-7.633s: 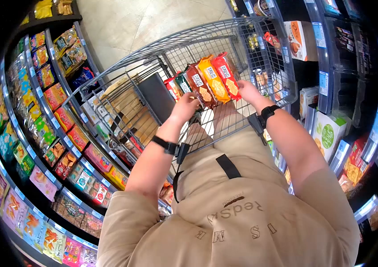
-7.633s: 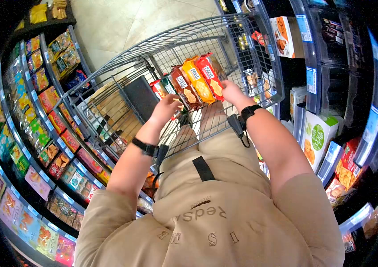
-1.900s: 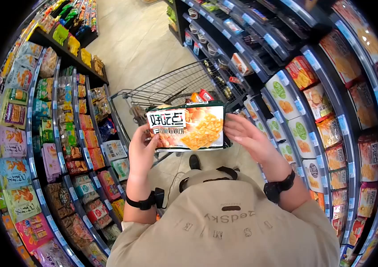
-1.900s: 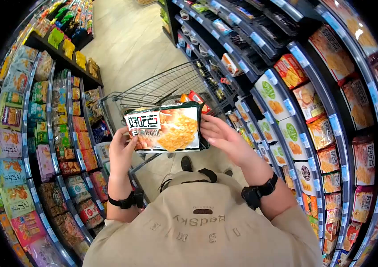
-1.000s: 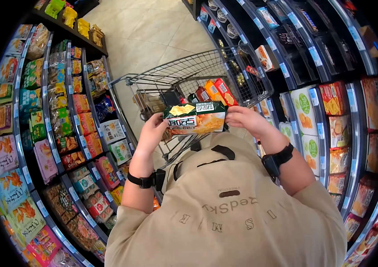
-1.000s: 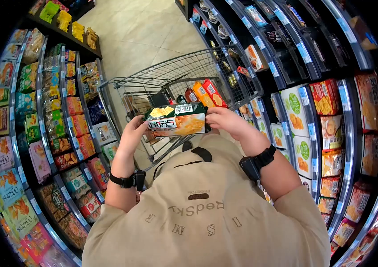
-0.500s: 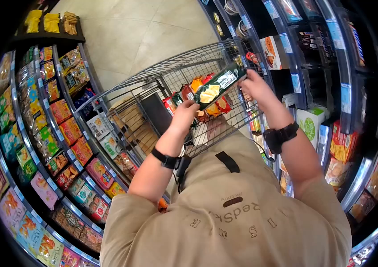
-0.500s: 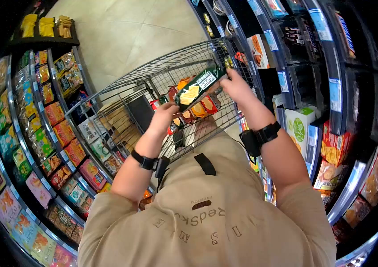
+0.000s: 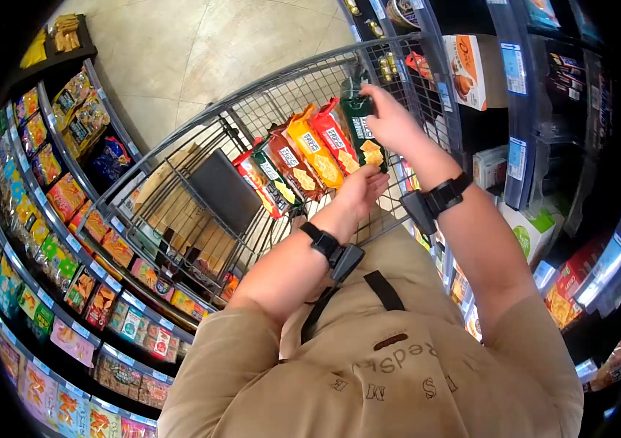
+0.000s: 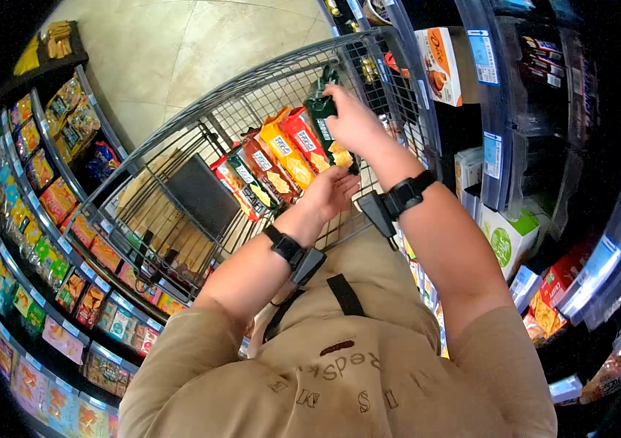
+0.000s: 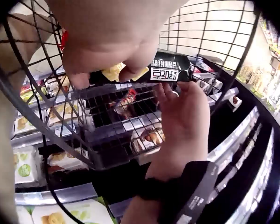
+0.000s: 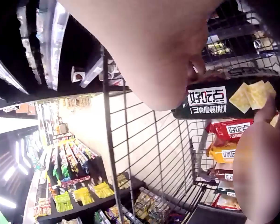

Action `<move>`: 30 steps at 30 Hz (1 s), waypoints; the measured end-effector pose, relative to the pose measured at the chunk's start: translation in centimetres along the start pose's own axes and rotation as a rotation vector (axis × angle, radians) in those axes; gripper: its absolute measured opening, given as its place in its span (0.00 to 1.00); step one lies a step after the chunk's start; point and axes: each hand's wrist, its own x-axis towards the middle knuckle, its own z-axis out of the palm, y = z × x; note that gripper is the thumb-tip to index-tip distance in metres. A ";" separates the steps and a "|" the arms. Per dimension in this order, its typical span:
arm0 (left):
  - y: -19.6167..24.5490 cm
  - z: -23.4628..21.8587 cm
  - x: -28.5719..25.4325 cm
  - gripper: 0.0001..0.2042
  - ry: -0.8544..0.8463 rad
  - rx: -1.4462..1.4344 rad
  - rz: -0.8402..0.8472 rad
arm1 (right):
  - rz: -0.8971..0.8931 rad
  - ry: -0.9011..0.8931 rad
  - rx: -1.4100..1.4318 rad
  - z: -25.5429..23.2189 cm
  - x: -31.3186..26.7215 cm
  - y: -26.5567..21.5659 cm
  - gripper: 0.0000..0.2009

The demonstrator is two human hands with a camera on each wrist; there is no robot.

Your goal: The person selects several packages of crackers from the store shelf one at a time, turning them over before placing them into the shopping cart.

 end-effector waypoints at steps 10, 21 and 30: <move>1.1 -3.1 3.4 0.15 0.027 0.277 -0.081 | -0.034 -0.036 -0.167 6.3 1.7 6.8 0.37; 10.0 -10.2 -7.2 0.19 0.033 0.362 0.230 | 0.283 -0.252 -0.056 2.9 -5.0 9.6 0.28; 10.9 -15.1 -19.9 0.15 0.010 0.438 0.590 | 0.409 -0.205 0.451 4.9 -13.7 5.5 0.17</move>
